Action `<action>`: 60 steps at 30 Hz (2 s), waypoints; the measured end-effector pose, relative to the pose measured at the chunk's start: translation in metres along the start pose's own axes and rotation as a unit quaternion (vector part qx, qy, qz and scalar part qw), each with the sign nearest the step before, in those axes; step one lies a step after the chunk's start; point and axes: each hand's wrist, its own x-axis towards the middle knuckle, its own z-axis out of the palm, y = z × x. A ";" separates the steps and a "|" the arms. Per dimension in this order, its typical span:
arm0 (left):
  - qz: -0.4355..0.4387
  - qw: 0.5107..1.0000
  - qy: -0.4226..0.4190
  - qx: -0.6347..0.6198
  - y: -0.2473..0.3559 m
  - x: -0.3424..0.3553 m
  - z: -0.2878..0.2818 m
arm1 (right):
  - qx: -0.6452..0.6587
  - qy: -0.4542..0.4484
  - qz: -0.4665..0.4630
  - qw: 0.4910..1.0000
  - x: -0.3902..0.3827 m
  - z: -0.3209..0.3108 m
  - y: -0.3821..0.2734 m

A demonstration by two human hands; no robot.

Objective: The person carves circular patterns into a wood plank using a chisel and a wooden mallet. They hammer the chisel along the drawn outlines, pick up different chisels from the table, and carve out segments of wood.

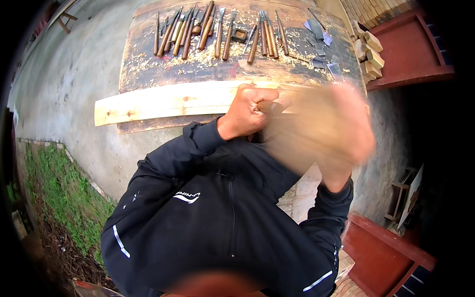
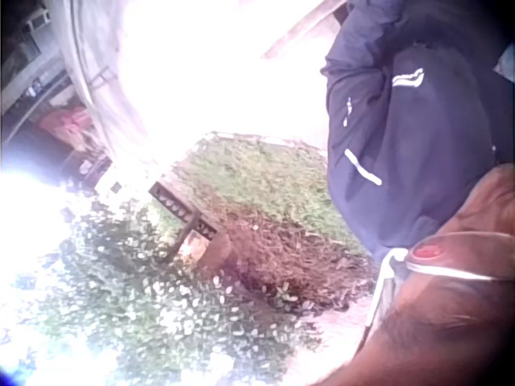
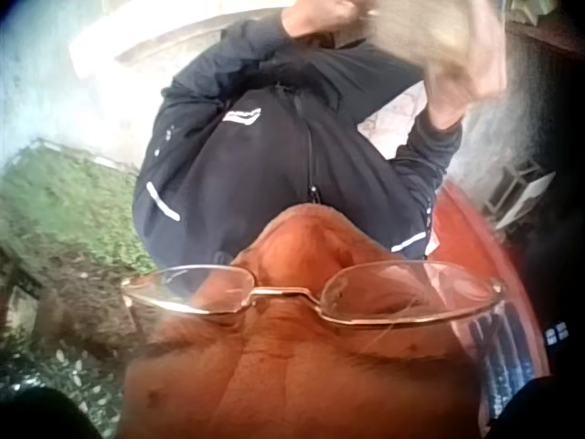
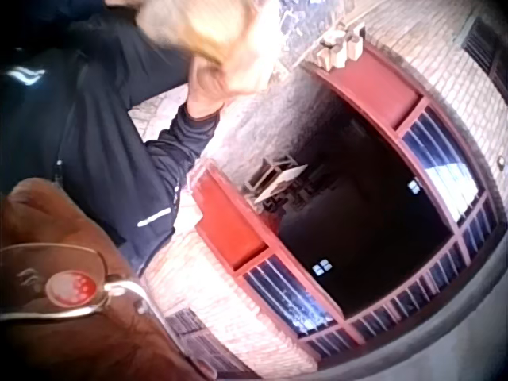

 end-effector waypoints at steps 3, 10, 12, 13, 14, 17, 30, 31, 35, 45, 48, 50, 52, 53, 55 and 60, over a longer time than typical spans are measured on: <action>-0.022 1.000 0.001 -0.022 0.010 0.002 -0.002 | -0.164 -0.079 -0.032 0.983 0.006 0.010 0.021; 0.076 0.969 0.140 -0.189 0.012 0.068 -0.072 | 0.288 -0.010 0.388 0.875 -0.073 -0.007 0.067; 0.038 0.940 0.210 -0.266 0.017 0.094 -0.086 | 0.384 0.013 0.469 0.795 -0.107 -0.004 0.085; -0.001 0.928 0.243 -0.282 0.013 0.103 -0.094 | 0.406 0.025 0.494 0.768 -0.123 -0.001 0.092; -0.006 0.928 0.251 -0.276 0.002 0.106 -0.108 | 0.428 0.036 0.517 0.741 -0.136 0.000 0.097; -0.015 0.917 0.289 -0.273 -0.012 0.114 -0.130 | 0.446 0.081 0.530 0.717 -0.155 0.005 0.097; -0.016 0.930 0.301 -0.209 -0.109 0.181 -0.110 | 0.387 0.039 0.518 0.762 -0.153 0.010 0.095; -0.015 0.927 0.303 -0.221 -0.117 0.181 -0.111 | 0.385 0.038 0.518 0.763 -0.153 0.011 0.095; -0.032 0.935 0.307 -0.173 -0.133 0.179 -0.105 | 0.378 0.028 0.514 0.770 -0.153 0.011 0.097; -0.040 0.960 0.185 -0.206 -0.068 0.148 -0.103 | 0.365 0.033 0.511 0.777 -0.156 0.014 0.093; -0.124 0.942 0.141 -0.278 -0.030 0.109 -0.087 | 0.352 0.012 0.504 0.789 -0.155 0.014 0.096; -0.175 0.919 0.116 -0.333 -0.021 0.089 -0.081 | 0.344 0.001 0.500 0.794 -0.155 0.014 0.098; -0.204 0.901 0.107 -0.368 -0.020 0.075 -0.077 | 0.343 -0.003 0.499 0.796 -0.157 0.013 0.098; -0.222 0.897 0.113 -0.366 -0.019 0.070 -0.075 | 0.341 -0.003 0.502 0.795 -0.159 0.013 0.097; -0.237 0.895 0.112 -0.361 -0.019 0.063 -0.072 | 0.338 -0.001 0.503 0.795 -0.159 0.013 0.098; -0.252 0.889 0.115 -0.364 -0.025 0.057 -0.069 | 0.338 -0.007 0.502 0.796 -0.158 0.012 0.098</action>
